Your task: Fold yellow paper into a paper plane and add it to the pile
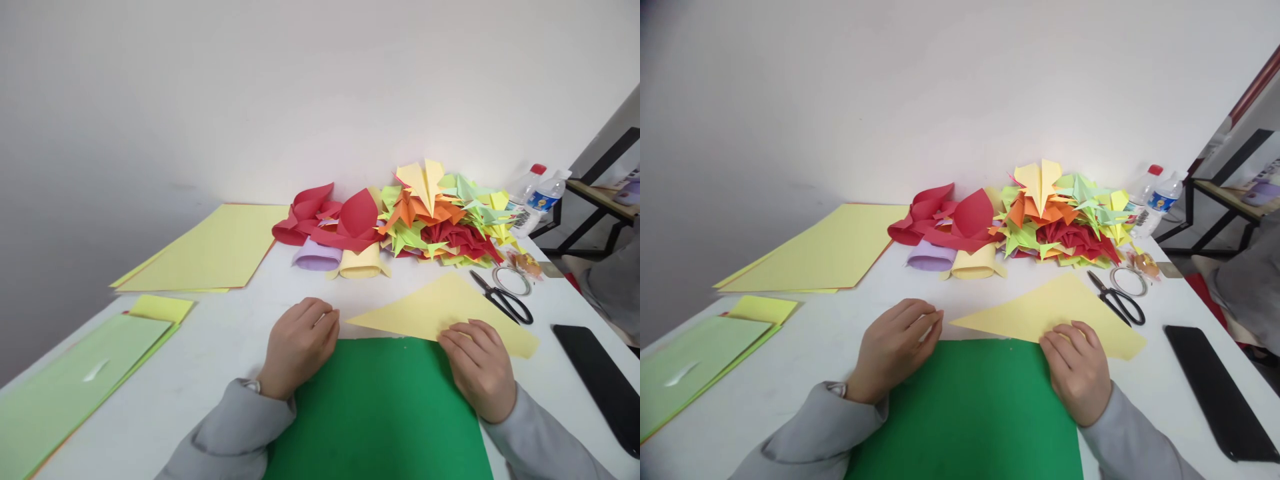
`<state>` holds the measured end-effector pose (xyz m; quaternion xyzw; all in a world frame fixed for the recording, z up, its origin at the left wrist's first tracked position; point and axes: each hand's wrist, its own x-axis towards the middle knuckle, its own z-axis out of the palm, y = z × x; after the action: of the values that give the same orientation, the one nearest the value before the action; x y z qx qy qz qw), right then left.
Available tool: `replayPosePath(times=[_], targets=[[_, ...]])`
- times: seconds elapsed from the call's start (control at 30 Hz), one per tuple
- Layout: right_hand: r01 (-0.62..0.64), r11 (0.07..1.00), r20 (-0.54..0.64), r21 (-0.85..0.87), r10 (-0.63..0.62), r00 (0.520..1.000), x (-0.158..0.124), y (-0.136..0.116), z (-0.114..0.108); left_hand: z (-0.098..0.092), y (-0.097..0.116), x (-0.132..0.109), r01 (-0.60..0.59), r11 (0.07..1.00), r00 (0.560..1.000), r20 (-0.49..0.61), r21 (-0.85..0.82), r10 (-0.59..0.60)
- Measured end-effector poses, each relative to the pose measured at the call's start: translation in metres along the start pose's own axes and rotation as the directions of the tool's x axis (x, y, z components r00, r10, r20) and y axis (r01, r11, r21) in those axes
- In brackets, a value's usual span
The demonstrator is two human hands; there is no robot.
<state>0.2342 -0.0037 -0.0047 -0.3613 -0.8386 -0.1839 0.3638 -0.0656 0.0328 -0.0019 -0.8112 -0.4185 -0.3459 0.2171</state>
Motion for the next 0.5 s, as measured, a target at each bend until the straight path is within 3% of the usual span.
replayPosePath(times=[0.2,0.5], targets=[[0.014,1.000,-0.017,-0.007,-0.014,1.000,0.0043,-0.0007,-0.0016,-0.0021,0.0033,0.0000,-0.019,0.996,1.000,0.000,-0.087,0.019],[0.015,1.000,0.002,-0.003,-0.015,1.000,0.0023,-0.0001,-0.0019,-0.0025,0.0032,0.0002,-0.045,0.995,0.998,0.043,-0.091,0.049]])
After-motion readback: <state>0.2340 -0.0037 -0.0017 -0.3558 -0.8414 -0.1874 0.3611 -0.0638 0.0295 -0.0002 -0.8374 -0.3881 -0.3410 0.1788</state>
